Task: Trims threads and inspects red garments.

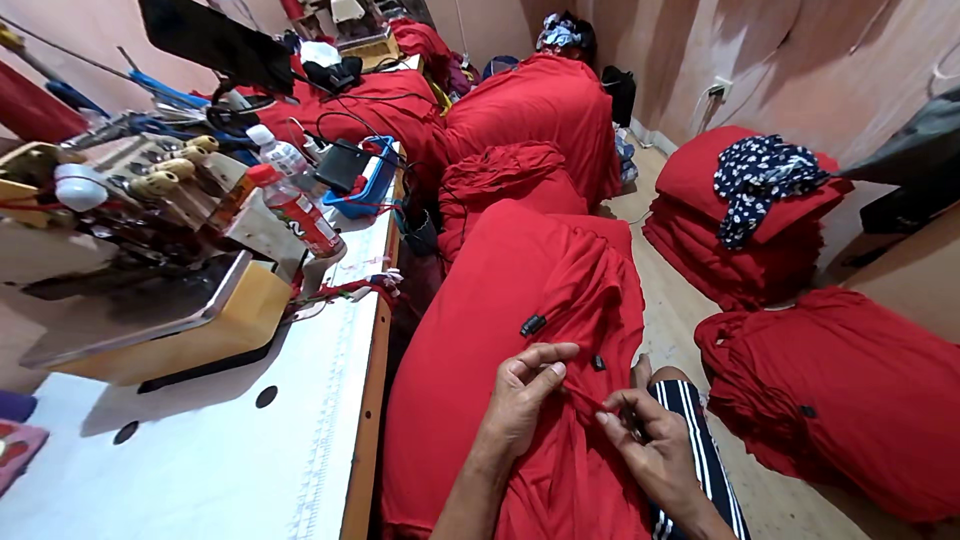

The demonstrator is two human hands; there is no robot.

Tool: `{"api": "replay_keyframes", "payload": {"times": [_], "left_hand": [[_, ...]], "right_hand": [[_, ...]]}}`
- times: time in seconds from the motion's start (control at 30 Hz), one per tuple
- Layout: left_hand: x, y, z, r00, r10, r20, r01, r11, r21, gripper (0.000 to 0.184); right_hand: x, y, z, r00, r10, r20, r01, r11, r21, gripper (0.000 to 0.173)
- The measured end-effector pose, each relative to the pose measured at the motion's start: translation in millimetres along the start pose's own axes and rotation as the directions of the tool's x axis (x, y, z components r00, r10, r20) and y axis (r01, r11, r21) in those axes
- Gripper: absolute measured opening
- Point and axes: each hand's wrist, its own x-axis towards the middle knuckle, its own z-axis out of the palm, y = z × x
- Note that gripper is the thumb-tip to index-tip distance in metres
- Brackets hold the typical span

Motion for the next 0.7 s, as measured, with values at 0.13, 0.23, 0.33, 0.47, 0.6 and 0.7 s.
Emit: {"api": "replay_keyframes", "payload": {"times": [0.13, 0.23, 0.33, 0.47, 0.6, 0.7], "left_hand": [[1, 0, 3, 0.994, -0.033, -0.101, 0.027, 0.998, -0.053, 0.025], [1, 1, 2, 0.994, -0.065, -0.083, 0.060, 0.996, -0.064, 0.028], [0, 6, 2, 0.989, -0.137, -0.063, 0.126, 0.980, -0.152, 0.030], [0, 8, 0, 0.985, -0.172, -0.007, 0.169, 0.970, -0.175, 0.033], [0, 6, -4, 0.986, -0.157, 0.062, 0.164, 0.974, -0.153, 0.038], [0, 1, -6, 0.989, -0.096, 0.111, 0.104, 0.992, -0.067, 0.048]], "right_hand": [[-6, -3, 3, 0.951, -0.284, 0.121, 0.306, 0.918, -0.252, 0.010], [-8, -1, 10, 0.899, -0.398, 0.183, 0.438, 0.802, -0.406, 0.009], [-7, -4, 13, 0.880, -0.435, 0.190, 0.470, 0.744, -0.475, 0.011], [-7, -4, 18, 0.860, -0.467, 0.204, 0.497, 0.680, -0.539, 0.015], [-8, -5, 21, 0.856, -0.463, 0.231, 0.499, 0.625, -0.600, 0.018], [-7, -9, 21, 0.886, -0.382, 0.265, 0.462, 0.663, -0.589, 0.016]]}}
